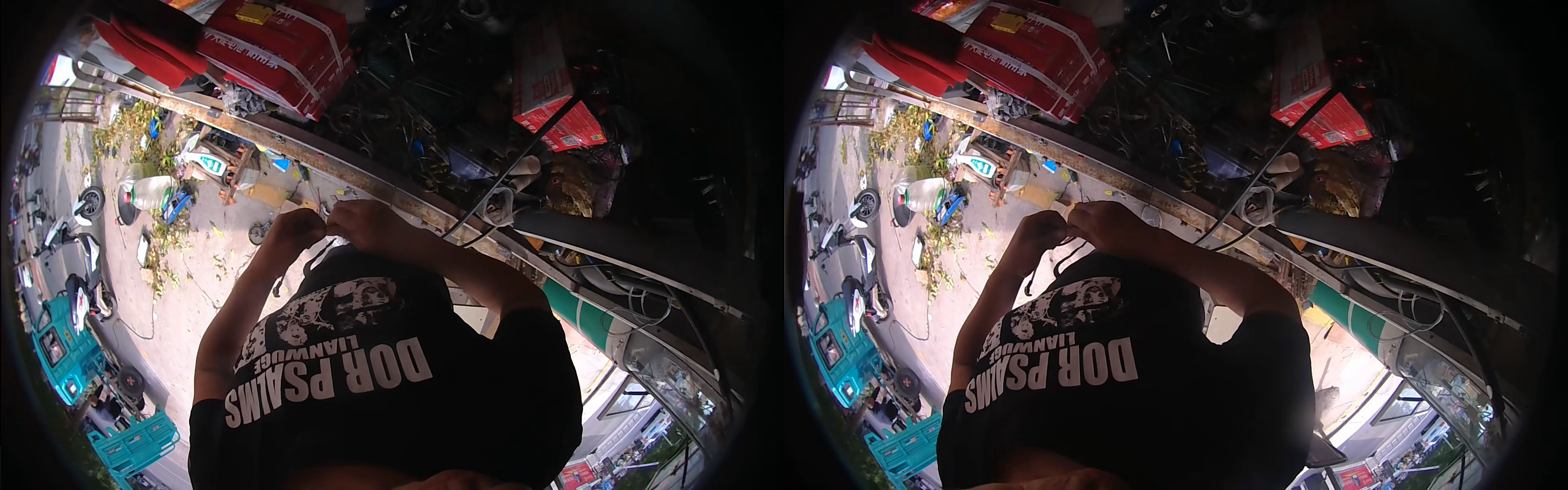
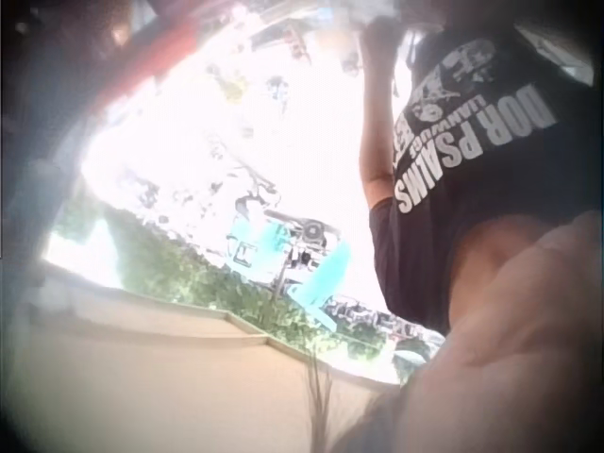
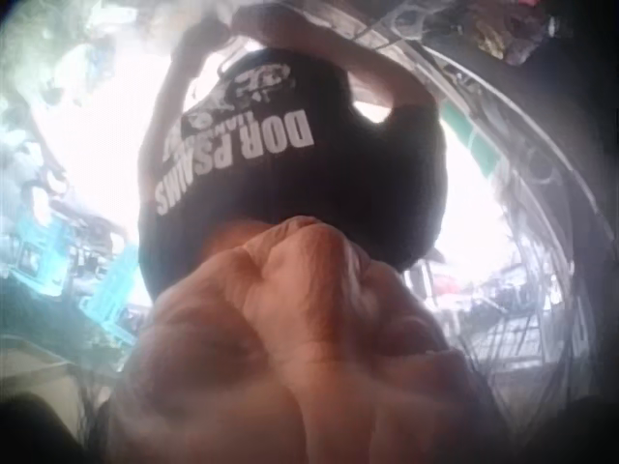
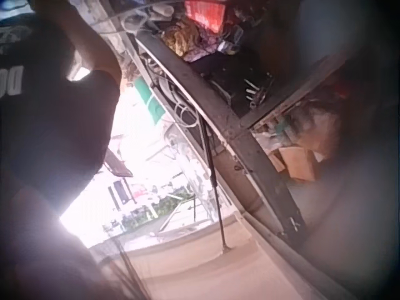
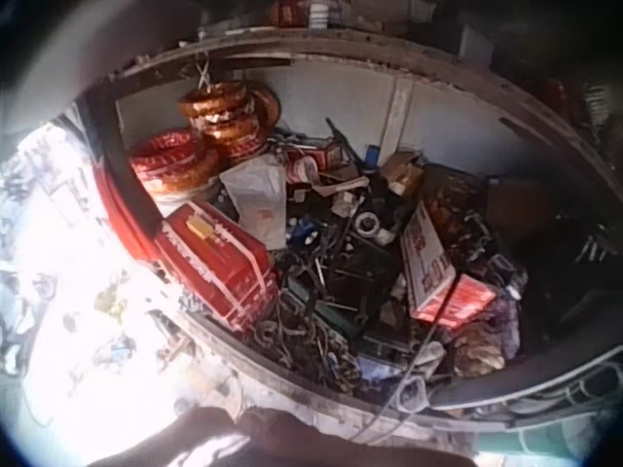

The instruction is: The person strips the insulation from red and black wires, twists the exposed ends together, and wraps the connection with electrical tape. The work is performed outdoors near a teal three-wheeled vehicle and a scooter.

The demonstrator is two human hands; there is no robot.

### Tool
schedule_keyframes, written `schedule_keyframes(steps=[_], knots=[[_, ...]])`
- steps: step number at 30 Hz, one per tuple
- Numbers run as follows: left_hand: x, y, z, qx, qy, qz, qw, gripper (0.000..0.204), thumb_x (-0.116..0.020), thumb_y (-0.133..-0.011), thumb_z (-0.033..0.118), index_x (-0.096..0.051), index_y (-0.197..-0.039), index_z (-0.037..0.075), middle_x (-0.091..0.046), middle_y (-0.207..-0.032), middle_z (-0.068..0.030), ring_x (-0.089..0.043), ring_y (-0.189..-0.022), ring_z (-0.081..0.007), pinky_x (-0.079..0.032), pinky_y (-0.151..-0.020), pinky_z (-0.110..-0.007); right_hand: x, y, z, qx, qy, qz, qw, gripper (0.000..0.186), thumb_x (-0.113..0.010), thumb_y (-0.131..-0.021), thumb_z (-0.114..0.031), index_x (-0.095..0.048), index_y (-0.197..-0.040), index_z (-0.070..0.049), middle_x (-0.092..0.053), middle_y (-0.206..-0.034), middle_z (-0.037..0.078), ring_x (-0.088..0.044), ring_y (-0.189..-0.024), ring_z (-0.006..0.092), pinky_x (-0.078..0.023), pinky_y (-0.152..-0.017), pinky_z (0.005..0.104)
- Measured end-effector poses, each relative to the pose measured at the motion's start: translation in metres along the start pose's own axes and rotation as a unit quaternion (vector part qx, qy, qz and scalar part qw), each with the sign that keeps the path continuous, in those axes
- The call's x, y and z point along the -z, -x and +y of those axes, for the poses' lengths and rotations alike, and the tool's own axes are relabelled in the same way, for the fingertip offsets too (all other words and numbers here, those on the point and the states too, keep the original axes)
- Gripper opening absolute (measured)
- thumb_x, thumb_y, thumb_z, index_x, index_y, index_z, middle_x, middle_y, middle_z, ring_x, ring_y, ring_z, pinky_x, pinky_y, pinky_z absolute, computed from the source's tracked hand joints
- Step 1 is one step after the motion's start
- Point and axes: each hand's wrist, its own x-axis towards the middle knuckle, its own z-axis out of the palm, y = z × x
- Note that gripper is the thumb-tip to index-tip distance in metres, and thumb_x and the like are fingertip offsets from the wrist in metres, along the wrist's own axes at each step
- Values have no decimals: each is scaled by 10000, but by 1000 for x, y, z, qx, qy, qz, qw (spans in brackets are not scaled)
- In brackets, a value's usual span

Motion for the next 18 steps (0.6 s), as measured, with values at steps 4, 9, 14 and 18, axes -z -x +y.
schedule_keyframes(steps=[4, 9, 14, 18], knots=[[1, 3, -7, 46, 53, -41, 997, 95, -646, -792, 57, -588, -841, 0, -547, -759, 10, -494, -740, -96, -406, -691, -259, 5, 3, -3, 51, 57, -21, 997, 142, -579, -845, -148, -509, -806, -31, -551, -753, 131, -598, -705, 317, -471, -610, 411], [-13, 1, -5, -58, -74, -8, 996, 93, -658, -823, 47, -580, -791, 9, -575, -741, -23, -526, -736, -86, -446, -665, -265, 0, 13, -4, 11, 56, -42, 997, 115, -534, -861, -139, -502, -821, -36, -552, -758, 149, -595, -698, 348, -470, -619, 435], [-20, 2, -21, -241, -299, 82, 920, 122, -643, -689, 104, -557, -744, 38, -515, -790, -106, -555, -757, -310, -469, -669, -394, -16, 9, -3, -191, -99, -36, 976, 206, -475, -932, -186, -496, -852, 3, -581, -800, 199, -594, -762, 365, -440, -654, 433], [-35, 18, -34, -211, -456, 194, 843, 157, -637, -659, 124, -534, -747, 44, -502, -776, -88, -558, -724, -278, -469, -626, -373, -39, 10, 19, -279, -231, -76, 929, 242, -485, -945, -195, -498, -801, -1, -550, -708, 108, -554, -647, 233, -419, -598, 337]])
